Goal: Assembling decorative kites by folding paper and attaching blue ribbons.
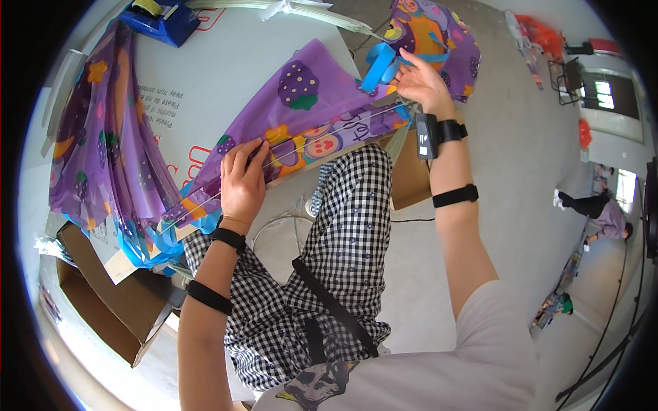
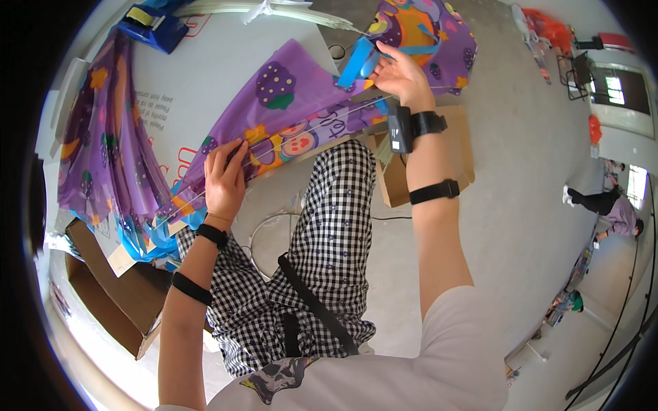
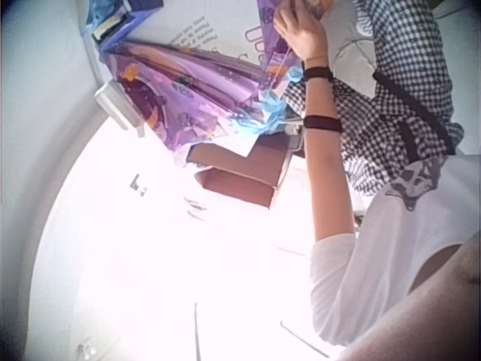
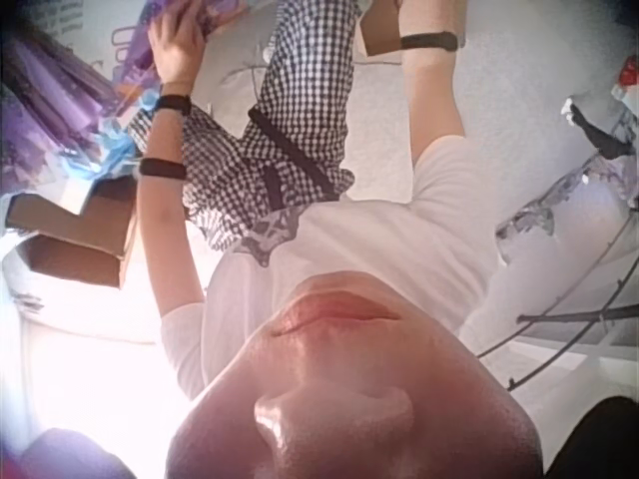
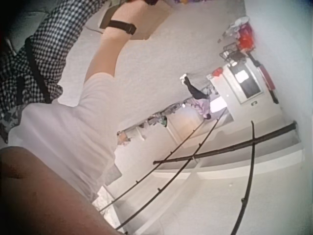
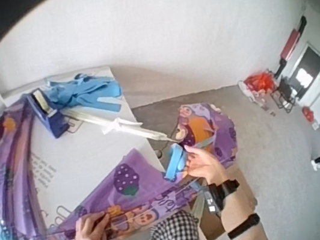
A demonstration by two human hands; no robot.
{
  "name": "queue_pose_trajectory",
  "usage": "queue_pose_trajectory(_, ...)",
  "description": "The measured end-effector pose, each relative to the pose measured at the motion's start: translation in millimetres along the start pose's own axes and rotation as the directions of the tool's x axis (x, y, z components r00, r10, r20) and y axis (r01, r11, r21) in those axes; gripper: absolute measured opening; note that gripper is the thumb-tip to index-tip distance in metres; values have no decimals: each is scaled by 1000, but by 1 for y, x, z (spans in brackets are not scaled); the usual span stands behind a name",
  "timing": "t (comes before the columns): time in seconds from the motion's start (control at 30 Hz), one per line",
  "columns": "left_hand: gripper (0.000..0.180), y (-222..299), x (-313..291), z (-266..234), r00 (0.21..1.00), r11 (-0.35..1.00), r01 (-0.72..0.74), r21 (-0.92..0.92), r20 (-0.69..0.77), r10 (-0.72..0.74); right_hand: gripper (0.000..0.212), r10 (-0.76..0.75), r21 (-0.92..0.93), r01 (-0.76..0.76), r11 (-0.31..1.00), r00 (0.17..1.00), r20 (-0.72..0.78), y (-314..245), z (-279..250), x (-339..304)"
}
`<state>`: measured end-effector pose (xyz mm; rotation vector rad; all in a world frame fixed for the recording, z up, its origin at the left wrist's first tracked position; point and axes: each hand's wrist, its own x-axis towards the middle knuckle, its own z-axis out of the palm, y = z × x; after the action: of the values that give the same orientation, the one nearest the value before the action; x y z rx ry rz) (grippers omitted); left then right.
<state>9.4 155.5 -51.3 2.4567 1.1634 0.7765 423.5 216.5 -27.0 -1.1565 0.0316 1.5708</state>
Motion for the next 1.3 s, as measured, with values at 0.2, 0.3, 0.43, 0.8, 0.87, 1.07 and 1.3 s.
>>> queue_pose_trajectory(0.2,46,0,-1,2,1000,1000,0,22,5,0,36,16,-241,2,970,997,71,17,-2,1)
queue_pose_trajectory(0.3,46,-1,-1,2,1000,1000,-5,15,2,5,38,22,-327,-17,945,1000,12,17,3,16)
queue_pose_trajectory(0.43,46,-1,-1,2,1000,1000,6,15,-4,-5,34,86,-406,-146,902,983,-161,14,4,36)
queue_pose_trajectory(0.8,45,-2,-1,2,1000,1000,9,14,12,-10,25,105,-247,-119,962,992,-69,28,0,29)
queue_pose_trajectory(0.87,45,-2,-1,2,1000,1000,1,8,-1,-1,23,86,-206,-100,973,994,-71,29,3,24)
queue_pose_trajectory(1.07,46,-2,-1,2,1000,1000,-4,9,-8,4,22,3,-117,8,993,996,91,24,5,24)
queue_pose_trajectory(1.3,50,0,-1,0,999,999,8,34,44,-9,22,-86,-79,97,992,987,135,8,-5,37)
